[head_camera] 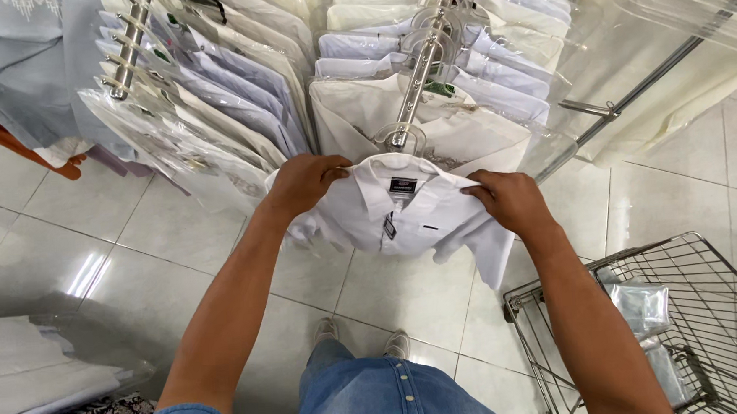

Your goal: The person selects shirts from a clothing rack, buttons a white shirt, places it into a clear plastic bag, and then repeats the process with a light blue shirt.

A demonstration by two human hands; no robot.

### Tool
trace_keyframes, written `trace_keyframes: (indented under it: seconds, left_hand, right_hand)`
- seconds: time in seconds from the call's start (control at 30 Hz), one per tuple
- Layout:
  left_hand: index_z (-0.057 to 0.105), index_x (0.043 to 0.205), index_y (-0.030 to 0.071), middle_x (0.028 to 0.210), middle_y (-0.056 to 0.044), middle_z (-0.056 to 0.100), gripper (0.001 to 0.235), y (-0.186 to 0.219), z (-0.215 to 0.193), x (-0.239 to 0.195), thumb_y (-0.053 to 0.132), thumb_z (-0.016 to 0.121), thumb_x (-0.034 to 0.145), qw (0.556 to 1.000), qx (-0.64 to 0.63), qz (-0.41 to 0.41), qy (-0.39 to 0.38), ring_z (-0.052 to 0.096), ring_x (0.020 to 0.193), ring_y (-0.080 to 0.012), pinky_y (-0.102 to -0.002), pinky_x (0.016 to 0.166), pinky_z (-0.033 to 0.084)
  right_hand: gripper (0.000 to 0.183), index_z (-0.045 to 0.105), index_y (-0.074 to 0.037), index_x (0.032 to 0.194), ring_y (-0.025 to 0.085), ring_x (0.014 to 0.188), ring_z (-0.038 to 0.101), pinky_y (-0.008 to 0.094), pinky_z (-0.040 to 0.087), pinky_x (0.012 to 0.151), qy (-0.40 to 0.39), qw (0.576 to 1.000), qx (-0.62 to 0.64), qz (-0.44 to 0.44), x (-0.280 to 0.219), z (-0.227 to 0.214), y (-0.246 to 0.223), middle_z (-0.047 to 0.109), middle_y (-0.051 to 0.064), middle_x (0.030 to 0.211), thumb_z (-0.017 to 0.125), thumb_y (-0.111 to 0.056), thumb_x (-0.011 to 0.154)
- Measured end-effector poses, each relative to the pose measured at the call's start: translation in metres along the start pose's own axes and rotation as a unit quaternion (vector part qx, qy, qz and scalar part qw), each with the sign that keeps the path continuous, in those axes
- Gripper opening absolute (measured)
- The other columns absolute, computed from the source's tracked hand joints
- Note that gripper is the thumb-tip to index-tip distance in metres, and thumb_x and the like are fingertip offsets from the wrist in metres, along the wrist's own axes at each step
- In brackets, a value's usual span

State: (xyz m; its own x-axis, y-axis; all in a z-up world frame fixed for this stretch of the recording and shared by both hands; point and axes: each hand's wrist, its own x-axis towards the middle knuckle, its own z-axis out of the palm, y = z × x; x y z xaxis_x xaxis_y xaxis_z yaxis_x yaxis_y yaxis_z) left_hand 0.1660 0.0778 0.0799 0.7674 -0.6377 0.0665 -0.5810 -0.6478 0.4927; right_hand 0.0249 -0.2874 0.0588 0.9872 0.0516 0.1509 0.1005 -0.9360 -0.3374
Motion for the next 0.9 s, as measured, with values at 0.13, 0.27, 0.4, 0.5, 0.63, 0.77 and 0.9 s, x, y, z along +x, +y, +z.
trace_keyframes:
  seconds: [0.13, 0.27, 0.4, 0.5, 0.63, 0.77, 0.9]
  left_hand:
    - [0.073, 0.121, 0.018, 0.107, -0.013, 0.077, 0.020, -0.002, -0.004, 0.001, 0.022, 0.060, 0.106, 0.998, -0.047, 0.017, 0.025, 0.072, 0.097, -0.0418, -0.053, 0.086, 0.057]
    - [0.066, 0.132, 0.015, 0.117, -0.015, 0.074, 0.042, -0.048, -0.007, -0.009, 0.016, 0.075, 0.091, 0.998, -0.022, -0.061, 0.014, 0.067, 0.114, -0.0420, -0.056, 0.098, 0.053]
    - [0.070, 0.123, 0.015, 0.115, -0.013, 0.074, 0.029, -0.106, 0.015, -0.015, 0.017, 0.075, 0.094, 0.990, -0.022, -0.139, 0.027, 0.070, 0.113, -0.0356, -0.047, 0.095, 0.057]
    - [0.067, 0.126, 0.011, 0.104, -0.017, 0.076, 0.031, -0.103, 0.026, -0.021, 0.015, 0.070, 0.095, 0.985, 0.063, -0.150, 0.064, 0.074, 0.096, -0.0389, -0.048, 0.079, 0.063]
    - [0.064, 0.129, 0.011, 0.097, -0.017, 0.076, 0.033, -0.091, 0.033, -0.028, 0.016, 0.069, 0.097, 0.976, 0.095, -0.175, 0.090, 0.076, 0.085, -0.0337, -0.046, 0.070, 0.064]
    - [0.060, 0.130, 0.007, 0.088, -0.021, 0.073, 0.035, -0.093, 0.069, -0.035, 0.020, 0.061, 0.098, 0.961, 0.099, -0.237, 0.103, 0.074, 0.078, -0.0412, -0.052, 0.065, 0.059]
    - [0.065, 0.108, 0.001, 0.084, -0.026, 0.071, 0.033, -0.043, 0.081, -0.060, 0.028, 0.061, 0.089, 0.940, 0.030, -0.335, 0.062, 0.073, 0.079, -0.0477, -0.056, 0.062, 0.058]
  right_hand:
    - [0.020, 0.070, -0.022, 0.120, 0.037, 0.097, 0.074, 0.053, 0.058, 0.086, 0.011, 1.000, 0.006, 0.019, -0.003, -0.007, -0.001, 0.079, 0.007, 0.106, 0.066, -0.028, 0.102]
    - [0.034, 0.066, -0.020, 0.132, 0.043, 0.111, 0.069, 0.058, 0.054, 0.097, -0.026, 0.995, 0.058, 0.079, -0.009, -0.024, -0.001, 0.076, 0.012, 0.119, 0.070, -0.025, 0.098]
    - [0.048, 0.061, -0.026, 0.139, 0.038, 0.120, 0.068, 0.053, 0.054, 0.104, -0.060, 0.986, 0.038, 0.151, -0.024, -0.027, 0.002, 0.074, 0.010, 0.124, 0.074, -0.022, 0.093]
    - [0.044, 0.061, -0.026, 0.137, 0.039, 0.117, 0.069, 0.053, 0.056, 0.102, -0.040, 0.983, 0.030, 0.175, -0.038, -0.007, 0.022, 0.074, 0.013, 0.123, 0.073, -0.019, 0.096]
    - [0.048, 0.055, -0.023, 0.142, 0.041, 0.119, 0.066, 0.053, 0.055, 0.101, -0.012, 0.976, 0.058, 0.209, -0.052, -0.005, 0.017, 0.071, 0.018, 0.126, 0.070, -0.013, 0.097]
    - [0.059, 0.048, -0.015, 0.146, 0.051, 0.110, 0.066, 0.060, 0.061, 0.088, 0.053, 0.981, 0.014, 0.185, -0.065, -0.008, 0.003, 0.057, 0.021, 0.129, 0.063, 0.005, 0.092]
    - [0.072, 0.041, -0.009, 0.149, 0.057, 0.109, 0.063, 0.066, 0.060, 0.087, 0.096, 0.968, 0.030, 0.229, -0.084, 0.002, -0.001, 0.047, 0.024, 0.129, 0.064, 0.008, 0.084]
